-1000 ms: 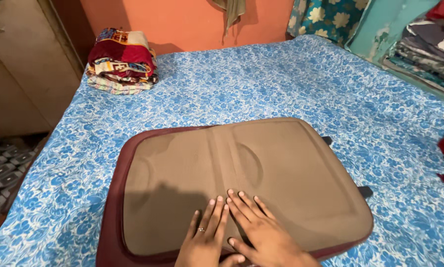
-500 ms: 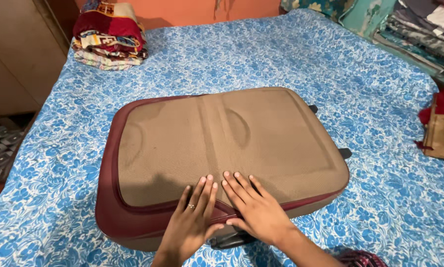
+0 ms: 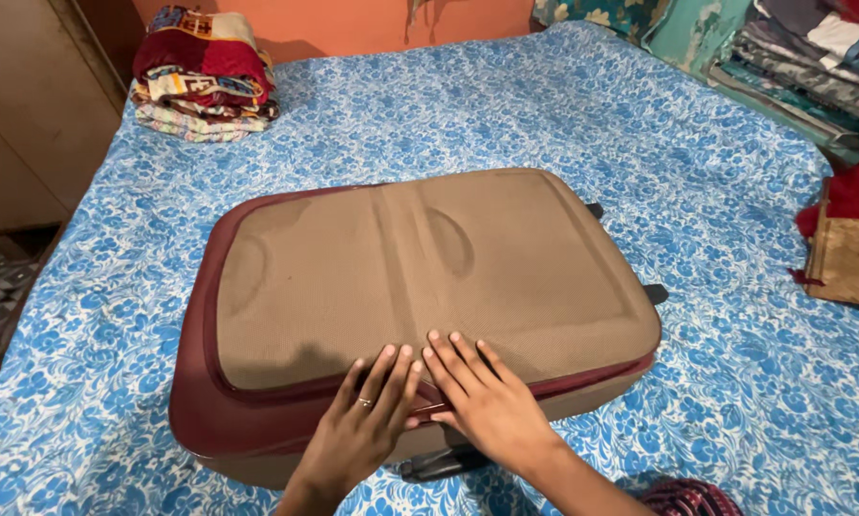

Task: The person unzips a suitcase, opens the main compartment, and removes several items of clothing one by one.

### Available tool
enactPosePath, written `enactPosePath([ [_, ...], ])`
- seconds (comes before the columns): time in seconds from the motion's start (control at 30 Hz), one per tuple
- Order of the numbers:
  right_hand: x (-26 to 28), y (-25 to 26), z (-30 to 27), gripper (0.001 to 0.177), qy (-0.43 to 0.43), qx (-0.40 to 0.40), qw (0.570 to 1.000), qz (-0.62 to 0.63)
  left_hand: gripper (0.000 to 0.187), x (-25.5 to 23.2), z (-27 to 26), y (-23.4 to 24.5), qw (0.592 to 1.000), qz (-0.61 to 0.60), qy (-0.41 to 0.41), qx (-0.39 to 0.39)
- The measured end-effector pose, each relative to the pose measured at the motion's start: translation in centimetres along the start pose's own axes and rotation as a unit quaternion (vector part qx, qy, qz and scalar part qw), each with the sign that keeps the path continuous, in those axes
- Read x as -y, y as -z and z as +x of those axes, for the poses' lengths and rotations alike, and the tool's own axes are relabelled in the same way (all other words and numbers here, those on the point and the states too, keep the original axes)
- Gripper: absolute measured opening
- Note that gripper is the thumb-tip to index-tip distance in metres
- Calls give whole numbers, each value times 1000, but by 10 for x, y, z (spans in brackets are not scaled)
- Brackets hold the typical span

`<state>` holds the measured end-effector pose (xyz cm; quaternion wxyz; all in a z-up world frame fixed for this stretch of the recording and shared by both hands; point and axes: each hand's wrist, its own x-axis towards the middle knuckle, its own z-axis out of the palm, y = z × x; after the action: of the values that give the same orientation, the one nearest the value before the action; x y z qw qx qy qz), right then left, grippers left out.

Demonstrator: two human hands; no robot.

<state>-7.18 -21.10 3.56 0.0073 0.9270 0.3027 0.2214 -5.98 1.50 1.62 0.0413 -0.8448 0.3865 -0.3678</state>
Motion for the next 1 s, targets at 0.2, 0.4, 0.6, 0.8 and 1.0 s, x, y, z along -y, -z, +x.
enactPosePath([
  [0.2,-7,25,19,73,-6,-58,997,-44,59,18,31,22,997,58,20,-49],
  [0.4,-30,58,58,65,12,-104,992,-77,57,41,66,39,992,27,78,-95],
  [0.6,-50,81,106,54,16,-165,985,-48,49,86,108,64,990,27,95,-105],
  [0.8,-78,110,151,42,26,-199,980,-14,52,134,150,83,993,-6,85,-80],
  [1.0,-94,130,187,34,33,-209,977,3,39,170,179,95,993,-42,103,-29],
])
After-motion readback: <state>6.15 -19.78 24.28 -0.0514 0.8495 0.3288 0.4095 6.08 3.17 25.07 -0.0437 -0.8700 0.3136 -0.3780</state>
